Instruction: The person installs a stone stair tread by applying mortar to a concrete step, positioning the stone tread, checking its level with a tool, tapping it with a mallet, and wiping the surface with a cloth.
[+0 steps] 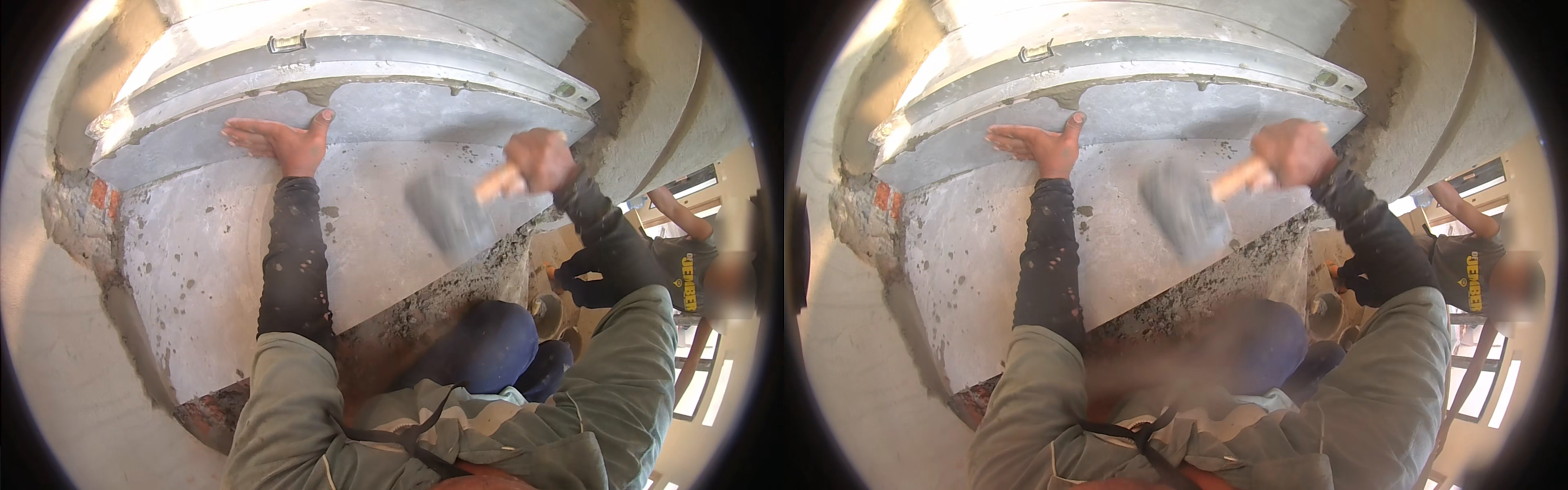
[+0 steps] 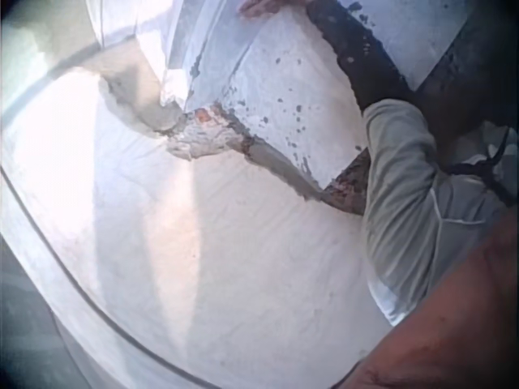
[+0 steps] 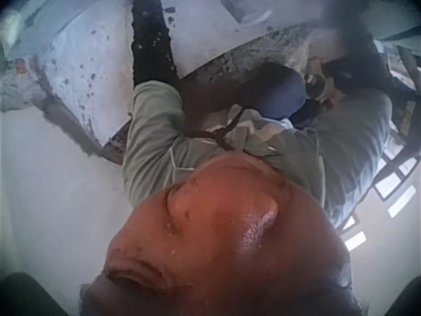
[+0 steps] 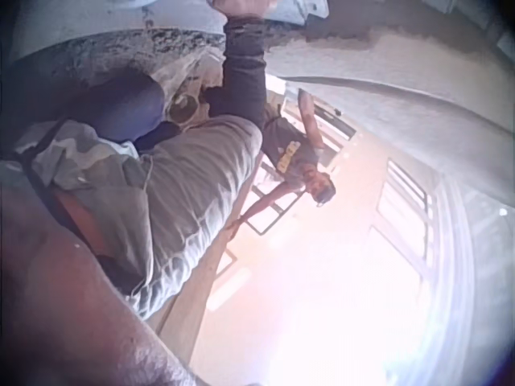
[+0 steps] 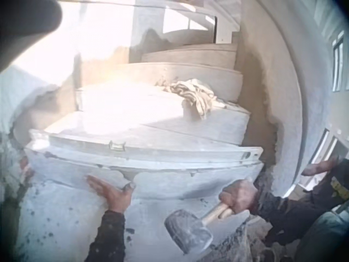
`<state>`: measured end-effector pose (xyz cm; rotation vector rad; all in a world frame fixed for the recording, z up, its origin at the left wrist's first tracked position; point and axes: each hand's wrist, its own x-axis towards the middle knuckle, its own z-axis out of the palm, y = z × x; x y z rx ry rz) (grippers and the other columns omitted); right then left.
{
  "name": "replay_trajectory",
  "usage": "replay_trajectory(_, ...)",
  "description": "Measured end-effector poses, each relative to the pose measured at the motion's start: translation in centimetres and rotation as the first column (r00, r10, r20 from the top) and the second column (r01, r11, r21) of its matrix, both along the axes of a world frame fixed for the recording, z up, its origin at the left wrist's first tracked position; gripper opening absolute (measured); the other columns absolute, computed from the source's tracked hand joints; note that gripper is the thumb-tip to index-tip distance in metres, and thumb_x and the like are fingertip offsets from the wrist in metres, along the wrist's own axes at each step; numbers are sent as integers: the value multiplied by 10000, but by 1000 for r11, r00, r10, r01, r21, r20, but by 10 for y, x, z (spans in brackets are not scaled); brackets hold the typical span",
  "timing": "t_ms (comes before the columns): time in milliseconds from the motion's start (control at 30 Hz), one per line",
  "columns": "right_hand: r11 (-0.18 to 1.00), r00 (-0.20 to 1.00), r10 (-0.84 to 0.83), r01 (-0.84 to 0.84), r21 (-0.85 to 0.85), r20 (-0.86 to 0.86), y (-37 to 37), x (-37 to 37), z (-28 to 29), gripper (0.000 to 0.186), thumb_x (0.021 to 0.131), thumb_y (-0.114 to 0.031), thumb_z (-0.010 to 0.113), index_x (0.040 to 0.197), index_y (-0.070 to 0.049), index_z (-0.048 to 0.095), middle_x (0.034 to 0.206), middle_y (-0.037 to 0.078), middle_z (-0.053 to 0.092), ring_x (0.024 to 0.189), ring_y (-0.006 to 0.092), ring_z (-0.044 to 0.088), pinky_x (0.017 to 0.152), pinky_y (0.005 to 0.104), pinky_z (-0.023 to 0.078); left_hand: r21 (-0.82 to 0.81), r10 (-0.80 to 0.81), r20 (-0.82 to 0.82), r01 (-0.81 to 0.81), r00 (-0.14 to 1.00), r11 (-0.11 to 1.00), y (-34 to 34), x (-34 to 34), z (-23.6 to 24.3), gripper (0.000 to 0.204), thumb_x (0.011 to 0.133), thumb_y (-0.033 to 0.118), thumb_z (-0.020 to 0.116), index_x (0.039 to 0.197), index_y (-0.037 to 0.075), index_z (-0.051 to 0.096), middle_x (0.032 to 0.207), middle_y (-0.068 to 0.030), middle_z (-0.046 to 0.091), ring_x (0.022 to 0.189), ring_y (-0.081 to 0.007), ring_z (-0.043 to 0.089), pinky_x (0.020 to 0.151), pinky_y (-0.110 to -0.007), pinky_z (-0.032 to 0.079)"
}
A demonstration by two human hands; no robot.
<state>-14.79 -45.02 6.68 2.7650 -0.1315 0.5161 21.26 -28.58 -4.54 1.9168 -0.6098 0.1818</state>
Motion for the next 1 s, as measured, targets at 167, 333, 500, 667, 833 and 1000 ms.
replay_trajectory(167,976,971,199,-184,117,-134,68,13,4,611,894,-696,576,762,-100,583,587,92,560,504,267,586,464,396,467,-20,24,19,-23,1000,1000,16,9,-4,1655,625,589,917,1475,-50,-351,1570,-372,-283,1476,-538,-255,1151,-729,-51)
replay_trajectory(333,980,976,190,-182,82,-110,30,8,11,599,874,-674,619,725,-97,557,589,88,544,518,290,592,456,404,448,-24,39,18,-38,999,999,7,-5,3,1631,629,543,930,1496,-43,-321,1593,-356,-249,1489,-543,-214,1155,-734,-2)
replay_trajectory(500,972,979,147,-116,205,-138,74,27,-1,628,863,-703,611,725,-93,551,613,98,544,534,291,595,474,425,453,-99,85,63,-79,994,992,16,5,7,1625,606,552,938,1528,-38,-264,1604,-346,-236,1498,-537,-197,1147,-746,32)
replay_trajectory(667,949,944,313,-308,66,-102,25,15,12,617,899,-697,581,749,-99,562,608,89,543,503,276,580,472,420,467,-99,60,53,-55,997,994,8,-7,5,1600,612,553,934,1542,-48,-221,1612,-343,-216,1509,-518,-188,1140,-754,45)
replay_trajectory(833,989,977,118,-99,111,-177,67,32,-8,622,892,-737,559,717,-140,556,579,68,503,479,249,540,466,409,468,-176,85,98,-67,992,982,16,11,7,1565,628,534,931,1554,-50,-188,1613,-349,-202,1514,-507,-188,1130,-765,60)
replay_trajectory(1000,778,781,623,-615,127,-32,37,49,6,695,884,-793,509,709,-121,537,552,64,471,451,241,518,449,398,467,-190,67,83,-50,994,980,14,-2,3,1486,654,468,923,1577,-46,-122,1645,-309,-175,1534,-474,-157,1134,-761,51)
